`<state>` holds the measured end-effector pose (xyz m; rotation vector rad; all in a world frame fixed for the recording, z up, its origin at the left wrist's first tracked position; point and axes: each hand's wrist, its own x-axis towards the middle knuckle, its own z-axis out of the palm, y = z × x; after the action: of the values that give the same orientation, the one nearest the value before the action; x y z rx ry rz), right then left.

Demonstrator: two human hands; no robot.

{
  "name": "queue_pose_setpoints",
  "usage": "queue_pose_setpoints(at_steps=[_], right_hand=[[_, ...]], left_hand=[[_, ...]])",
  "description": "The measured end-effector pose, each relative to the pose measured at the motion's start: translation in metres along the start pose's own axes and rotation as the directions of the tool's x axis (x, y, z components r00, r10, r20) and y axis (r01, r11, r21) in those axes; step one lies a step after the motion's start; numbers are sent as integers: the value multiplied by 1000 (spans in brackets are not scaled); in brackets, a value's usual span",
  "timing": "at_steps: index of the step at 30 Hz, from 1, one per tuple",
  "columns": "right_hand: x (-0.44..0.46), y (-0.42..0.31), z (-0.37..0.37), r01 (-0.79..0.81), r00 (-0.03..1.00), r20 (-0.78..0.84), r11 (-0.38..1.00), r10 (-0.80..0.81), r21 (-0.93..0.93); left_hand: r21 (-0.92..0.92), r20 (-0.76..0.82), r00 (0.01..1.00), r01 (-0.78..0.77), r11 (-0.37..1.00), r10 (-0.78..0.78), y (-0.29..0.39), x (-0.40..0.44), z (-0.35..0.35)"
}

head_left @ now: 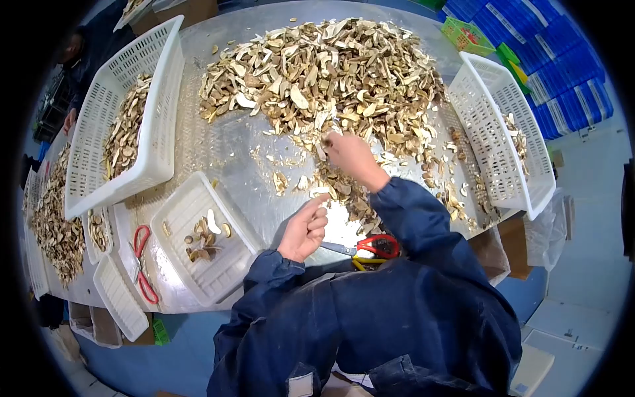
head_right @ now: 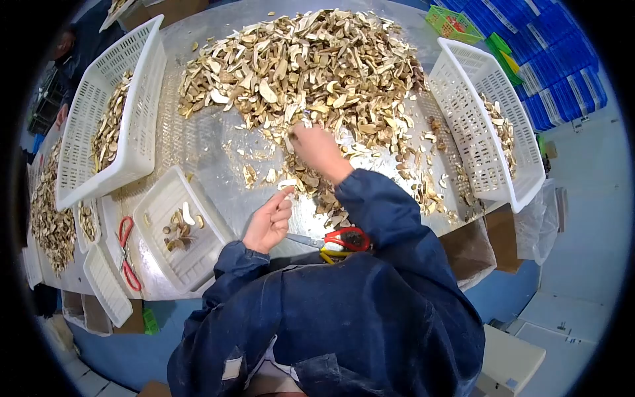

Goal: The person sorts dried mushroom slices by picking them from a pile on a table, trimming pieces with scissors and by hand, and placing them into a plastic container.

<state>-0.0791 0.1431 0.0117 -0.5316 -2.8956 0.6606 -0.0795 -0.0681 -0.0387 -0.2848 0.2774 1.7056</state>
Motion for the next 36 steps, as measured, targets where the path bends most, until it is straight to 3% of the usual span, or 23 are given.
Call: queue_pose_setpoints(at_steps=[3, 4, 5, 8, 9, 10, 12, 13, 15, 16, 18, 19, 21, 23, 25, 26, 28, 29, 30, 32, 33, 34, 36], right_hand=[[-39, -31, -31, 92, 949, 261, 949, -174, 300], [-50, -38, -39, 148, 918, 314, 944, -242, 294], [-52, -38, -42, 115, 934, 309, 970, -179, 214], [-27, -7, -38, -53, 982, 183, 999, 54, -11], [-15, 11, -40, -53, 998, 26, 998, 54, -33], [-3, 31, -42, -53, 990, -131, 997, 46, -52], [23, 79, -26, -67, 977, -214, 967, 14, -245], [23, 78, -26, -78, 984, -174, 965, 35, -250], [16, 73, -24, -105, 993, -89, 959, 84, -263], [10, 73, -24, -92, 996, -36, 973, 86, -210], [-4, 73, -27, -79, 994, 70, 992, 87, -102], [-12, 75, -26, -131, 989, 77, 990, 127, 49], [-26, 84, -25, -202, 978, 103, 944, 181, 260], [-37, 88, -24, -222, 975, 106, 845, 195, 486], [-51, 90, -33, -405, 914, 294, 620, 279, 671], [-58, 82, -41, -488, 873, 391, 481, 293, 729], [-74, 51, -54, -498, 867, 390, 487, 311, 718], [-81, 68, -34, -544, 839, 462, 414, 287, 730], [-91, 54, -37, -521, 853, 436, 529, 288, 670], [-114, 30, -29, -510, 847, 513, 488, 140, 708], [-122, 31, -15, -387, 893, 447, 600, 55, 700], [-132, 15, -24, -346, 909, 416, 595, 22, 726], [-136, 15, -23, -11, 970, 215, 867, -111, 498]], left_hand=[[-38, -108, 991, -89, 995, 84, -1, -1, 26], [-44, -153, 983, -108, 993, 100, -3, -2, 38], [-127, -3, 998, -68, 990, 68, -2, 2, 18], [-169, -226, 973, -94, 981, 54, -15, 5, 13], [-149, -270, 961, -96, 984, 53, -17, 1, 24], [-213, -149, 989, -44, 976, 12, -17, 0, 18], [-315, 101, 994, 78, 946, -49, -15, 1, 2], [-275, 16, 999, 50, 960, -47, -14, -4, 11], [-300, 54, 998, 46, 953, -31, -10, -4, 5], [-314, 72, 997, 50, 948, -29, -9, -4, 2], [-242, -145, 987, -103, 965, 69, -14, -4, 13], [-191, -250, 961, -168, 967, 118, -15, -4, 17], [-177, -284, 954, -154, 972, 99, -16, -3, 19], [-150, -300, 950, -139, 979, 89, -16, 1, 21], [-112, -301, 949, -127, 985, 88, -18, 3, 22], [-33, -275, 955, -121, 992, 108, -18, 4, 19], [128, -215, 967, -107, 986, 133, -20, 7, 13], [334, -207, 951, -153, 930, 231, -22, 5, 21], [528, -148, 943, -179, 830, 298, -29, 6, 34], [757, -102, 930, -158, 634, 353, -32, 9, 31], [793, -97, 923, -154, 590, 371, -35, 15, 32], [812, -27, 933, -189, 553, 359, -36, 16, 32], [829, -36, 952, -141, 541, 303, -37, 19, 35]])
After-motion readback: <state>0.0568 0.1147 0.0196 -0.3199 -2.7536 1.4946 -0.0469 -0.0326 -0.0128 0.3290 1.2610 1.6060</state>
